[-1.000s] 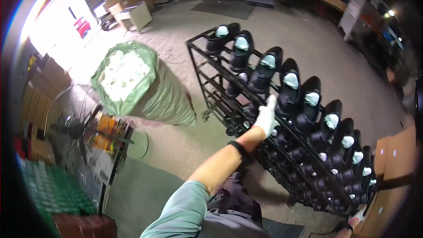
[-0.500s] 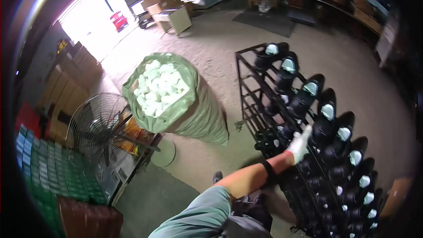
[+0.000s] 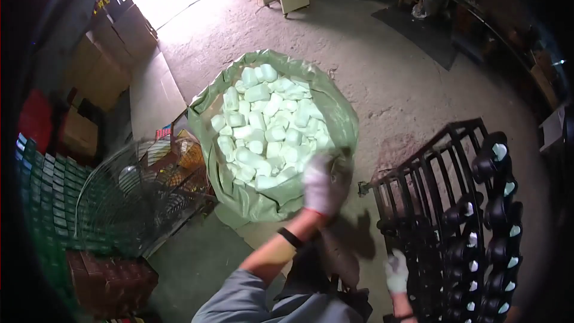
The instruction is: Stuffing protective material into the inside of black shoes on a drying rack.
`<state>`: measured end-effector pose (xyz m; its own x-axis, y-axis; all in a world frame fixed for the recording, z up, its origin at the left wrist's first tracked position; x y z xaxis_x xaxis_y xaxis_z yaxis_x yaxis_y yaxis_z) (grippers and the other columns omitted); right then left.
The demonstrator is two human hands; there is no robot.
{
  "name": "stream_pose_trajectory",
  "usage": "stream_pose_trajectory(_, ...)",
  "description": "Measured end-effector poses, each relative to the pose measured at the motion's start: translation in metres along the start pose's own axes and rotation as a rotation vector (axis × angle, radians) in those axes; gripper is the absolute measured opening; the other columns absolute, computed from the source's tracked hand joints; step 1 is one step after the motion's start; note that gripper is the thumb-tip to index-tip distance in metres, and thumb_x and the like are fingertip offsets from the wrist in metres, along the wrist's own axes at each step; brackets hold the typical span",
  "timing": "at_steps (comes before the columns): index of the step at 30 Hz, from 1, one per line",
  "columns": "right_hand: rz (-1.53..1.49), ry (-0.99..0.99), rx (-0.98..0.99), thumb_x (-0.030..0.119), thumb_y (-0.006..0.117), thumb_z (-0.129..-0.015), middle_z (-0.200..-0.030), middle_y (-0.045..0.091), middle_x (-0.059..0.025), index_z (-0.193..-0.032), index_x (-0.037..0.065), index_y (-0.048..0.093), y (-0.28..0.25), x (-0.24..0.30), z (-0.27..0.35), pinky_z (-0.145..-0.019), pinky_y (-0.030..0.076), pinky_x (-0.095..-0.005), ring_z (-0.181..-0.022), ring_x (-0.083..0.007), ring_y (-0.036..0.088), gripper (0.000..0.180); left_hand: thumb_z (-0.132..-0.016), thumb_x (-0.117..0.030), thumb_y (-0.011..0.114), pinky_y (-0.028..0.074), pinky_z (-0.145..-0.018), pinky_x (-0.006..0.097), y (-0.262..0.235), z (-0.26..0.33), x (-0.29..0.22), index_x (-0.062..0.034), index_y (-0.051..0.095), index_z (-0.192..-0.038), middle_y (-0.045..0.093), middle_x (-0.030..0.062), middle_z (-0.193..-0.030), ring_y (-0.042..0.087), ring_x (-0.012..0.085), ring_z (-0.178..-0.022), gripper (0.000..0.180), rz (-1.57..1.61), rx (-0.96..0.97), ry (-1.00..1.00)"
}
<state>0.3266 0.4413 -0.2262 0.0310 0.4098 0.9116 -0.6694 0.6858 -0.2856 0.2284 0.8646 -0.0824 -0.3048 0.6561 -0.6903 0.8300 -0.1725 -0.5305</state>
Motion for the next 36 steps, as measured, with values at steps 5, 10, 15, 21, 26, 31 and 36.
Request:
stream_pose_trajectory(5,0.12,-0.598,0.287,0.019,0.08,-0.097,-0.142,0.064,-0.0234,-0.158,0.01,0.055,0.265,0.253,-0.213,-0.103,0.06,-0.0473,-0.121,-0.043,0.071,0.067,-0.09,-0.039,0.083,0.046,-0.118,0.063,-0.066,-0.111,0.208,-0.0105,0.055,-0.158,0.053,0.0321,-0.157,0.051,0.0523,-0.145,0.079,-0.584,0.159,-0.261)
stream_pose_trajectory(10,0.679,-0.531,0.335,0.033,0.082,-0.094,-0.141,0.065,-0.0259,-0.148,0.008,0.06,0.439,0.272,-0.341,-0.106,0.056,-0.0538,-0.125,-0.0476,0.066,0.064,-0.088,-0.034,0.08,0.045,-0.102,0.069,-0.02,-0.098,0.327,-0.0272,0.064,-0.143,0.066,0.011,-0.135,0.061,0.0363,-0.13,0.058,-0.823,0.504,-0.132)
stream_pose_trajectory(15,0.324,-0.594,0.073,0.019,0.084,-0.087,-0.12,0.073,-0.022,-0.14,0.007,0.062,0.42,0.26,-0.337,-0.099,0.058,-0.0537,-0.112,-0.0451,0.07,0.058,-0.079,-0.023,0.086,0.049,-0.11,0.058,-0.043,-0.101,0.307,-0.0054,0.062,-0.14,0.065,0.0231,-0.132,0.064,0.0462,-0.122,0.067,-0.321,0.264,-0.225)
stream_pose_trajectory(21,-0.405,-0.241,-0.058,0.006,0.082,-0.092,-0.115,0.07,-0.007,-0.131,0.004,0.064,0.223,0.33,-0.244,-0.091,0.058,-0.0333,-0.104,-0.0153,0.069,0.043,-0.079,-0.02,0.091,0.055,-0.11,0.043,-0.052,-0.111,0.109,-0.0027,0.056,-0.156,0.066,0.0209,-0.144,0.068,0.0368,-0.126,0.086,1.283,0.434,-0.697)
stream_pose_trajectory(26,0.09,-0.334,-0.144,0.017,0.081,-0.097,-0.12,0.067,-0.0141,-0.13,0.006,0.062,0.129,0.332,-0.165,-0.101,0.055,-0.0381,-0.11,-0.0282,0.07,0.04,-0.073,-0.052,0.096,0.053,-0.114,0.039,-0.014,-0.115,-0.027,0.0063,0.046,-0.164,0.068,0.0139,-0.146,0.066,0.0243,-0.134,0.118,1.241,0.825,-0.532)
stream_pose_trajectory(31,0.384,-0.398,-0.21,0.027,0.077,-0.096,-0.156,0.059,-0.0313,-0.174,0.006,0.028,-0.026,0.351,-0.095,-0.115,0.055,-0.0517,-0.134,-0.0482,0.067,0.095,-0.082,-0.028,0.094,0.051,-0.112,0.038,0.05,-0.102,-0.155,0.0046,0.054,-0.153,0.06,0.0116,-0.147,0.062,0.0203,-0.13,0.088,1.202,1.294,-0.42)
stream_pose_trajectory(36,0.254,-0.23,-0.363,0.03,0.081,-0.093,-0.144,0.067,-0.0241,-0.172,0.007,0.033,-0.128,0.351,-0.051,-0.106,0.061,-0.0501,-0.123,-0.0451,0.073,0.095,-0.086,-0.023,0.084,0.056,-0.104,0.034,0.088,-0.088,-0.26,0.0039,0.057,-0.149,0.071,0.0057,-0.124,0.068,0.0167,-0.115,0.073,1.197,1.572,-0.396)
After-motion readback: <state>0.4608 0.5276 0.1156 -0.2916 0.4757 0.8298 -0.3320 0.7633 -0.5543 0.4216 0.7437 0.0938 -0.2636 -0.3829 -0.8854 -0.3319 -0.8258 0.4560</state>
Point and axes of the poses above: each hand's wrist, its own z-axis away from the middle knuckle, its own y-axis out of the palm, x = y × z, the point moved 2 cm from there along -z, towards the middle knuckle
